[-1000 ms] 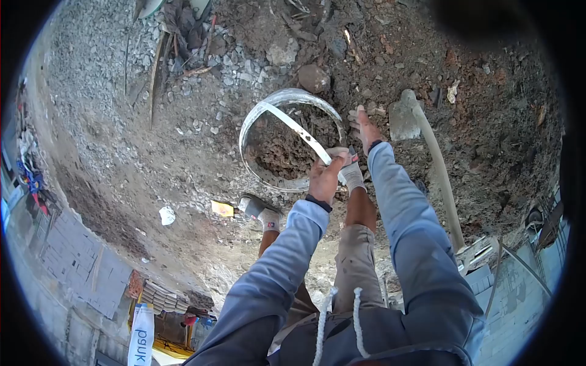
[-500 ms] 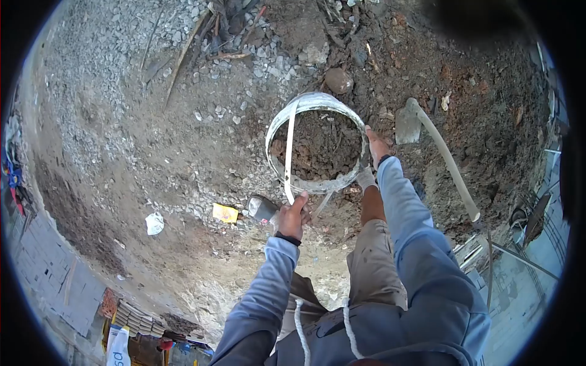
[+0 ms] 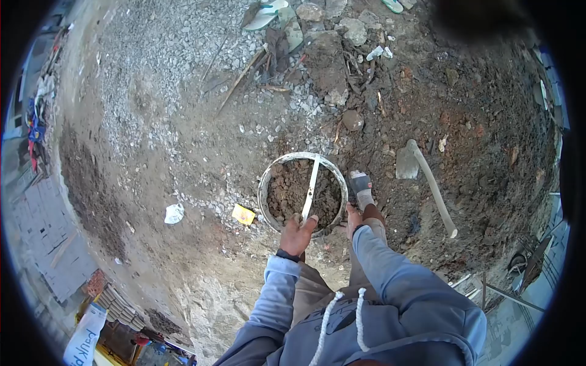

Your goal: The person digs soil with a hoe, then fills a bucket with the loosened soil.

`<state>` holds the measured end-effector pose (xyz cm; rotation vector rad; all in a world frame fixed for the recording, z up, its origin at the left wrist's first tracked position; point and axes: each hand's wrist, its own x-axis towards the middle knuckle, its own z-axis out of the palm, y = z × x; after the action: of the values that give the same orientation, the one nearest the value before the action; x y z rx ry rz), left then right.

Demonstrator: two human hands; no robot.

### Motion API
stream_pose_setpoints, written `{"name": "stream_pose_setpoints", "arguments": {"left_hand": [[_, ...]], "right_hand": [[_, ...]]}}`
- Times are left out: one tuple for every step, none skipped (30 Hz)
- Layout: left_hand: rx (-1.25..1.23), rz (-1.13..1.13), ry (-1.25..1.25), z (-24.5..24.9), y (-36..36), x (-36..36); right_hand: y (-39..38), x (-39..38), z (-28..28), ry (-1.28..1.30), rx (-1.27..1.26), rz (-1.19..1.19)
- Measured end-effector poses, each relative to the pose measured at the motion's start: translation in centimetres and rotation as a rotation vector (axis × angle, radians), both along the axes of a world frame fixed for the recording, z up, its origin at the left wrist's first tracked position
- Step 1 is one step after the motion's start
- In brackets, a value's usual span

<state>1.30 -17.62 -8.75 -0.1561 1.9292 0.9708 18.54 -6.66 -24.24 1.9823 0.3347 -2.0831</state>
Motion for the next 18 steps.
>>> {"name": "stream_pose_setpoints", "arguments": {"left_hand": [[-0.036,-0.041,0.050,1.3,0.4,-0.3],[0.004,-0.044,-0.130,3.6,0.6,-1.5],[0.001,-0.069,-0.098,4.5,-0.1,-1.6],[0.003,-0.117,-0.025,5.5,-0.9,-1.5],[-0.005,-0.147,0.059,6.8,-1.8,-1.6],[-0.060,-0.199,0.099,8.6,-2.5,-2.1],[-0.119,-0.249,0.135,10.9,-3.3,-2.6],[-0.081,-0.249,0.146,13.6,-4.2,-3.7],[-0.013,-0.268,0.073,16.1,-5.7,-5.2],[0.084,-0.257,0.094,18.2,-7.6,-6.0],[0.167,-0.247,0.114,20.6,-10.1,-6.9],[0.258,-0.186,0.110,23.1,-12.7,-8.0],[0.333,-0.121,0.090,25.8,-15.7,-8.3],[0.369,-0.101,0.126,29.2,-18.3,-9.1],[0.355,-0.112,0.208,32.0,-21.2,-10.0],[0.390,-0.060,-0.013,37.5,-23.6,-12.3],[0.493,-0.027,0.021,39.8,-25.9,-13.1],[0.482,0.071,-0.111,44.3,-27.2,-14.5]], "right_hand": [[-0.5,0.3,-0.5,0.012,0.025,0.003],[-0.5,0.6,-0.7,0.014,0.010,0.033],[-0.6,0.5,-0.8,0.018,-0.006,0.069],[-0.9,-0.5,-0.3,-0.085,0.049,0.115],[-1.1,-1.1,0.7,-0.057,0.067,0.152],[-0.7,-2.3,2.5,-0.011,0.104,0.232],[-0.4,-4.1,5.3,0.034,0.142,0.310],[-0.2,-5.6,9.1,0.084,0.169,0.353],[-0.1,-6.8,13.4,0.123,0.197,0.399],[-0.5,-7.4,16.8,0.117,0.286,0.415],[-1.6,-8.1,20.2,0.113,0.360,0.428],[-2.5,-9.0,24.3,0.183,0.415,0.450],[-4.0,-9.0,29.1,0.239,0.446,0.471],[-5.4,-9.8,35.4,0.262,0.479,0.530],[-6.5,-10.8,39.5,0.289,0.513,0.584],[-7.7,-11.1,39.9,0.297,0.474,0.622],[-7.7,-12.7,39.4,0.467,0.402,0.417],[-7.3,-14.0,38.0,0.621,0.320,0.205]]}}
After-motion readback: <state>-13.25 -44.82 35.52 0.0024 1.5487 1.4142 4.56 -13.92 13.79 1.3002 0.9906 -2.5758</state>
